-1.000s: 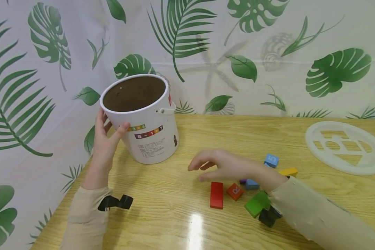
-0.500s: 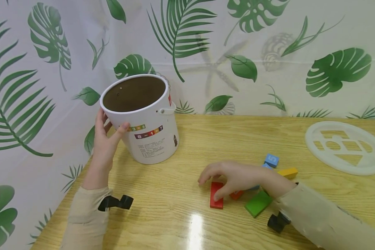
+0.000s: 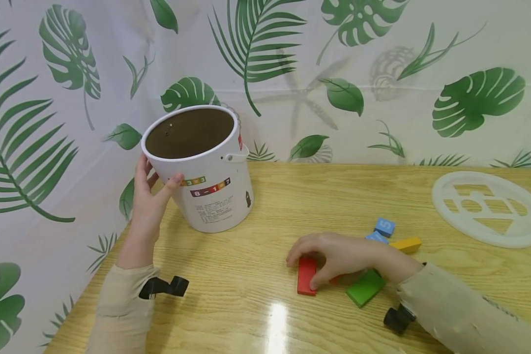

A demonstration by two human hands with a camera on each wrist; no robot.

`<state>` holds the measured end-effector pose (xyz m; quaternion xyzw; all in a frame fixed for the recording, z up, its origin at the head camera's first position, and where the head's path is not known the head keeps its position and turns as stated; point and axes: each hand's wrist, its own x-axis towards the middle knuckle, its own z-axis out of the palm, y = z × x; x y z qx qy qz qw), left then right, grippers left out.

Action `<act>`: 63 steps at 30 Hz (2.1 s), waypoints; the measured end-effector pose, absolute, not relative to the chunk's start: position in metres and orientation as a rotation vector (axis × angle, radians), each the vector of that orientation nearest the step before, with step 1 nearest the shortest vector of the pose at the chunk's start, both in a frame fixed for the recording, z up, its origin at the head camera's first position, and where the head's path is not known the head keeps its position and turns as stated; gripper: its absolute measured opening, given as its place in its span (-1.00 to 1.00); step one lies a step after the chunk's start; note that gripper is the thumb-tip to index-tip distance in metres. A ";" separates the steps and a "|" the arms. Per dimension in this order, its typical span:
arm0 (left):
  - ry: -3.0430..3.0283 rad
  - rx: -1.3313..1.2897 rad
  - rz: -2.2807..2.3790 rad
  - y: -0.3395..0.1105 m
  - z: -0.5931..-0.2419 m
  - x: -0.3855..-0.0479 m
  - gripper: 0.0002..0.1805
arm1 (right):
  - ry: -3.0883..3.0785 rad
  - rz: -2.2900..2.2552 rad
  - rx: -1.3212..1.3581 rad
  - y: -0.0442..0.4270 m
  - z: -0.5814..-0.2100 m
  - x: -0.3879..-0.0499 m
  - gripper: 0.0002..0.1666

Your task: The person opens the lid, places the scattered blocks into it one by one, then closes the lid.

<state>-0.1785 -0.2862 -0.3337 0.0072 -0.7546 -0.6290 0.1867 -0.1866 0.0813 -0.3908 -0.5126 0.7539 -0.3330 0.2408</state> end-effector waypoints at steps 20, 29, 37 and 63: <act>-2.121 0.021 -1.771 -0.287 -0.333 -0.180 0.01 | 2.100 -0.870 -1.426 0.082 -0.392 -0.188 -0.54; -2.126 0.030 -1.773 -0.287 -0.334 -0.179 0.00 | 2.111 -0.848 -1.396 0.082 -0.393 -0.188 -0.55; -2.129 0.031 -1.769 -0.286 -0.334 -0.179 0.00 | 2.109 -0.854 -1.369 0.082 -0.392 -0.187 -0.60; -2.136 0.038 -1.749 -0.286 -0.333 -0.177 -0.02 | 2.166 -0.837 -1.451 0.083 -0.388 -0.185 -0.73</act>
